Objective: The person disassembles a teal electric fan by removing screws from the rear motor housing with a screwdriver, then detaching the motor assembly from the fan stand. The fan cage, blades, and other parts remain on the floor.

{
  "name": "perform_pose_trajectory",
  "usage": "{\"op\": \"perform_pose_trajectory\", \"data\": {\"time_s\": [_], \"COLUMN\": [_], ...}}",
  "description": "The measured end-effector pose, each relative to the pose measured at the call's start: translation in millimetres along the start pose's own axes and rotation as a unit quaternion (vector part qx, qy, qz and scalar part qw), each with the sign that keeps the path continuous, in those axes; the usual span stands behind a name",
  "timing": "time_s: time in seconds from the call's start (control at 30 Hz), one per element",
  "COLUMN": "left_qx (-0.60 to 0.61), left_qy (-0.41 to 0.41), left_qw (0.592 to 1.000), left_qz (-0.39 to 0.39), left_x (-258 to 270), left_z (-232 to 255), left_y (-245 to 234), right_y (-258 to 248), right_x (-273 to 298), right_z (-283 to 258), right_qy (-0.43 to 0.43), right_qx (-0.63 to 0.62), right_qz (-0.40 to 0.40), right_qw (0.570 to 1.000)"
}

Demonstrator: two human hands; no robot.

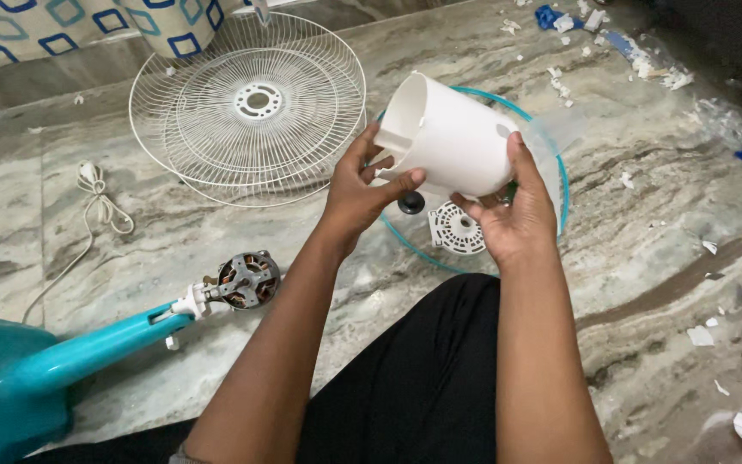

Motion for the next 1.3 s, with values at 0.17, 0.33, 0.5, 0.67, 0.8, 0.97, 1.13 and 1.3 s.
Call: {"op": "perform_pose_trajectory", "data": {"time_s": [0.17,0.33,0.5,0.67,0.8,0.97,1.13,1.3], "left_qx": [-0.089,-0.125,-0.115,-0.061,-0.014,0.008,0.054,0.116], "left_qy": [-0.032,-0.039,-0.084,-0.003,-0.072,-0.112,-0.122,-0.12], "left_qw": [0.99,0.987,0.983,0.996,0.997,0.993,0.99,0.985], "left_qz": [0.102,0.095,0.118,0.07,0.017,-0.043,-0.039,-0.044], "left_x": [-15,-15,-10,-32,-56,-77,-89,-94], "left_z": [-26,-57,-91,-89,-100,-107,-120,-133], "left_y": [-17,-13,-9,4,29,58,74,78], "right_y": [-21,-13,-3,10,14,9,6,4], "right_x": [-6,-20,-50,-60,-64,-71,-85,-96], "right_z": [-59,-56,-35,-27,-25,-24,-16,-3], "right_qy": [-0.346,-0.466,-0.415,-0.377,-0.369,-0.352,-0.354,-0.375], "right_qx": [0.251,0.476,0.551,0.584,0.589,0.59,0.586,0.613], "right_qz": [0.099,0.106,0.098,0.125,0.129,0.145,0.105,0.074], "right_qw": [0.899,0.738,0.718,0.708,0.708,0.712,0.721,0.691]}}
Point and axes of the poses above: each hand's wrist, its own x-axis away from the middle knuckle, its own y-axis out of the palm, z = x × y, the point moved 8 cm from there along -x, towards the middle knuckle, and after that the axes turned 5 degrees about -z, right-handed, at the moved point
